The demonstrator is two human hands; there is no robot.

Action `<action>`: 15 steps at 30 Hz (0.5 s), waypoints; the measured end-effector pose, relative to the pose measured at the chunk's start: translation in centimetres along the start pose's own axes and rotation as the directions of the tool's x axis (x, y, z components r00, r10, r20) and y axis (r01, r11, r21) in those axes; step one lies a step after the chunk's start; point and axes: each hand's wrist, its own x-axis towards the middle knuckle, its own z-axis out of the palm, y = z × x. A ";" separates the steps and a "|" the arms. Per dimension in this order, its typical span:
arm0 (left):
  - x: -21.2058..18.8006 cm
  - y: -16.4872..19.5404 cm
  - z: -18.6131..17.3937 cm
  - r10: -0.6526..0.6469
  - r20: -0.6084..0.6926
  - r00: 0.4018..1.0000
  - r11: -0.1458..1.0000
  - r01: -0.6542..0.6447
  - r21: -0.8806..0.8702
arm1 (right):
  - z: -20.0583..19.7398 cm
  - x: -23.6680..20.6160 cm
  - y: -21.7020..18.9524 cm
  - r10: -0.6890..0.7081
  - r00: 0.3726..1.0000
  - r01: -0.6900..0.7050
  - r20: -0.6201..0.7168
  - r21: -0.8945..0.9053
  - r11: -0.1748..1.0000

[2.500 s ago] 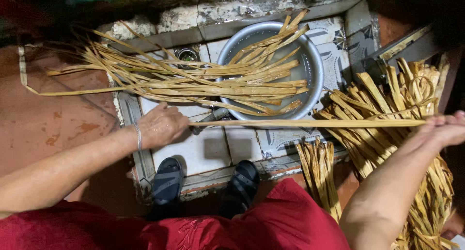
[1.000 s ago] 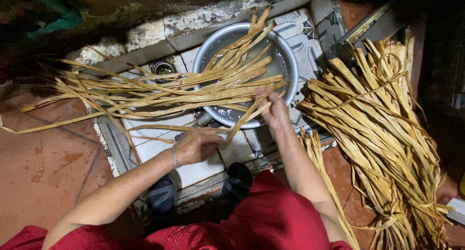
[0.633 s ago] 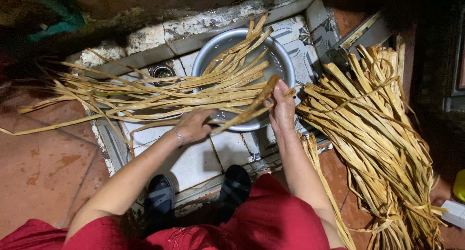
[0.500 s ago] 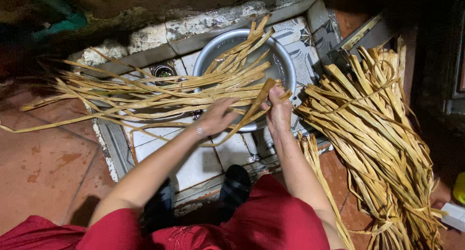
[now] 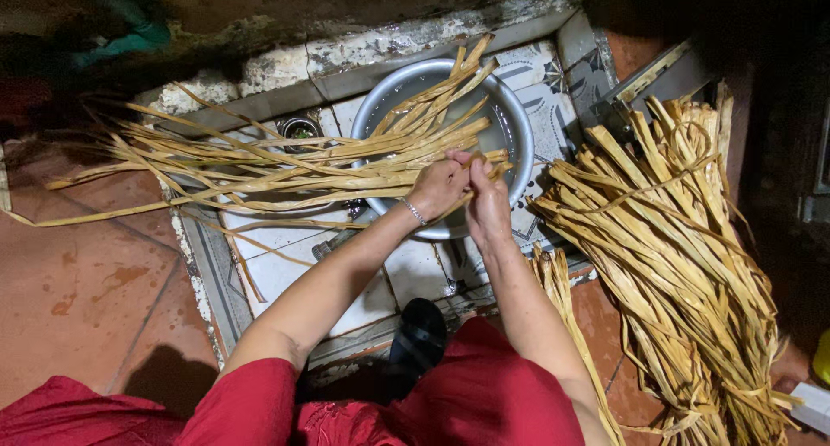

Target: The person stands at a tiled sink and repeatedly picks up dried leaf strips, dips them into a metal basin of water, and rubs them with both hands. The person then places the wet strips into a pile beside the basin. The process is repeated continuously throughout the clip.

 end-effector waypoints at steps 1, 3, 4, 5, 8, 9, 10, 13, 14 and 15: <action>0.4 -0.1 0.3 0.043 0.036 0.998 0.999 -0.043 -0.010 | -0.1 0.2 0.0 0.034 0.999 -0.033 -0.018 0.054 0.998; 1.0 -0.1 0.6 0.133 0.103 0.986 0.991 -0.130 -0.036 | -0.3 0.6 -0.1 0.102 0.994 -0.094 -0.047 0.161 0.982; 0.9 -0.1 0.9 0.043 0.168 0.985 0.992 -0.023 -0.121 | -0.4 0.8 -0.3 0.142 0.985 -0.123 -0.098 0.181 0.976; 0.8 -0.1 1.1 -0.041 0.238 0.970 0.976 0.090 -0.198 | -0.7 1.2 -0.5 0.182 0.972 -0.150 -0.148 0.203 0.968; 0.0 -0.3 2.1 -0.099 0.324 0.941 0.899 0.224 -0.377 | -1.3 2.3 -0.8 0.226 0.931 -0.165 -0.287 0.221 0.961; -0.3 -0.3 2.5 -0.090 0.330 0.940 0.870 0.235 -0.433 | -1.7 2.7 -0.9 0.229 0.915 -0.163 -0.333 0.216 0.963; -0.7 -0.4 3.1 -0.128 0.353 0.927 0.877 0.272 -0.396 | -2.3 2.9 -1.1 0.256 0.899 -0.177 -0.355 0.240 0.954; -1.5 -0.9 4.2 -0.188 0.376 0.907 0.902 0.311 -0.299 | -4.0 3.9 -1.4 0.264 0.890 -0.158 -0.372 0.292 0.943; -1.6 -1.0 4.5 -0.174 0.367 0.914 0.909 0.292 -0.297 | -4.5 4.1 -1.4 0.223 0.907 -0.123 -0.356 0.282 0.952; -1.8 -1.1 4.8 -0.172 0.358 0.918 0.911 0.286 -0.297 | -4.9 4.2 -1.3 0.195 0.920 -0.102 -0.340 0.273 0.957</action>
